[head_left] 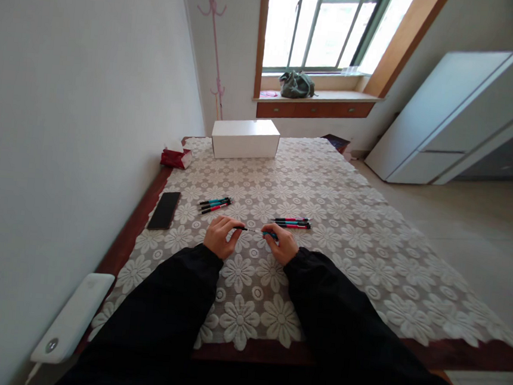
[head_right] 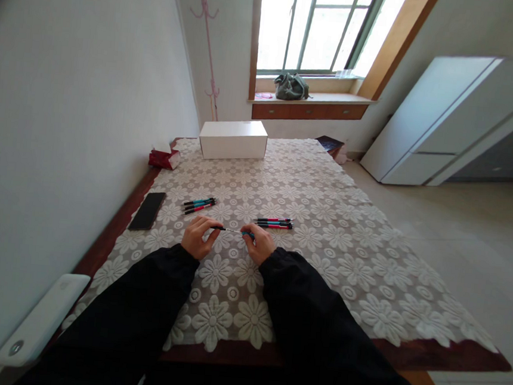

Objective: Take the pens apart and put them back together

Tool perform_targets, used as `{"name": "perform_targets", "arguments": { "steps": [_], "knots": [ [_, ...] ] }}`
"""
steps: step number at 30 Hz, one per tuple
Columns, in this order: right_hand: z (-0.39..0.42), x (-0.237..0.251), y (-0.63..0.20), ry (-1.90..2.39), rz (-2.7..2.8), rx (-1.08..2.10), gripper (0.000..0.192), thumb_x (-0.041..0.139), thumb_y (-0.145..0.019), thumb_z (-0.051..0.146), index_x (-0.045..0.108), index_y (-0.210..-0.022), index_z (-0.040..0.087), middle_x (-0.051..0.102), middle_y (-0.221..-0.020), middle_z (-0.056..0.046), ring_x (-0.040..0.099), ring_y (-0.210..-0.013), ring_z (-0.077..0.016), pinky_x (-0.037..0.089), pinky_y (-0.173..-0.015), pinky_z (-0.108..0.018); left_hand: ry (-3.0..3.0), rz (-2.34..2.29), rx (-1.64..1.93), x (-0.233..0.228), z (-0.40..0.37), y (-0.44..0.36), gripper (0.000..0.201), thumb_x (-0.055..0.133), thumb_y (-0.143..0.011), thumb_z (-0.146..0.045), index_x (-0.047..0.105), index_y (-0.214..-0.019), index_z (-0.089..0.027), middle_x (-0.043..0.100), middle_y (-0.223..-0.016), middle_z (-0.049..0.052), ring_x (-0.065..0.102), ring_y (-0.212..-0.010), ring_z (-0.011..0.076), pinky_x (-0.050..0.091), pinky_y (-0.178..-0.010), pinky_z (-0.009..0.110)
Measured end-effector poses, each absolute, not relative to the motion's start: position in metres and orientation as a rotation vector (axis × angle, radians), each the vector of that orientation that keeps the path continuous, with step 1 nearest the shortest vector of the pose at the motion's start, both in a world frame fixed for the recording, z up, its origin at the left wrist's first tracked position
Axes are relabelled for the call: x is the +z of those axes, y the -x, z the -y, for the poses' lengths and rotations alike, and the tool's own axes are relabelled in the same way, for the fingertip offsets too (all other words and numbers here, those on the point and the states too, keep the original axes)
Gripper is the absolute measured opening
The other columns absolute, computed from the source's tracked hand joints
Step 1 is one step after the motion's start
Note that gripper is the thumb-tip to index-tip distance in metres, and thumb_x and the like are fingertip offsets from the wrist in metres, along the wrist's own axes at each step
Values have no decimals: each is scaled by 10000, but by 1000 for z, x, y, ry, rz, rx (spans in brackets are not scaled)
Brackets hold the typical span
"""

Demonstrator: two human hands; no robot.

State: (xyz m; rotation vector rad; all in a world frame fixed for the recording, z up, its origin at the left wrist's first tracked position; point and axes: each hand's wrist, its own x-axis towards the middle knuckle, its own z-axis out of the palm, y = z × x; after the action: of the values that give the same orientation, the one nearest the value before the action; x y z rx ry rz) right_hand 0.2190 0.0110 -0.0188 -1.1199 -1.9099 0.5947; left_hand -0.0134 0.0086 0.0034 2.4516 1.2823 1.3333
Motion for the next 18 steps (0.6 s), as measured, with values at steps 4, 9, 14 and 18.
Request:
{"name": "perform_targets", "arguments": {
  "steps": [4, 9, 14, 18],
  "knots": [
    [-11, -22, -219, 1090, 1945, 608, 143, 536, -886, 223, 630, -992, 210, 710, -927, -53, 672, -849, -200, 519, -788, -320, -2466, -1251, 1285, 2, -9, 13, 112, 617, -908, -234, 713, -965, -229, 735, -937, 50, 641, -931, 216, 509, -870, 377],
    [-10, -23, -218, 1064, 1977, 618, 148, 554, -908, 255, 626, -1031, 213, 714, -954, -59, 680, -866, -205, 533, -812, -337, -2475, -1221, 1234, 1, -9, 12, 103, 627, -909, -249, 712, -964, -229, 737, -938, 48, 643, -927, 215, 509, -868, 379],
    [-8, -21, -218, 1022, 2072, 601, 172, 533, -946, 286, 638, -1070, 230, 715, -1014, -61, 675, -895, -199, 530, -819, -326, -2479, -1172, 1197, 1, -8, 11, 126, 648, -899, -259, 696, -1009, -220, 740, -933, 51, 650, -934, 219, 526, -859, 378],
    [-7, -20, -218, 1005, 2132, 578, 186, 522, -948, 285, 644, -1082, 241, 711, -1030, -57, 665, -882, -191, 520, -803, -310, -2486, -1129, 1140, -1, -8, 11, 131, 664, -888, -260, 689, -1011, -221, 744, -926, 47, 660, -927, 217, 540, -863, 380]
  ]
}}
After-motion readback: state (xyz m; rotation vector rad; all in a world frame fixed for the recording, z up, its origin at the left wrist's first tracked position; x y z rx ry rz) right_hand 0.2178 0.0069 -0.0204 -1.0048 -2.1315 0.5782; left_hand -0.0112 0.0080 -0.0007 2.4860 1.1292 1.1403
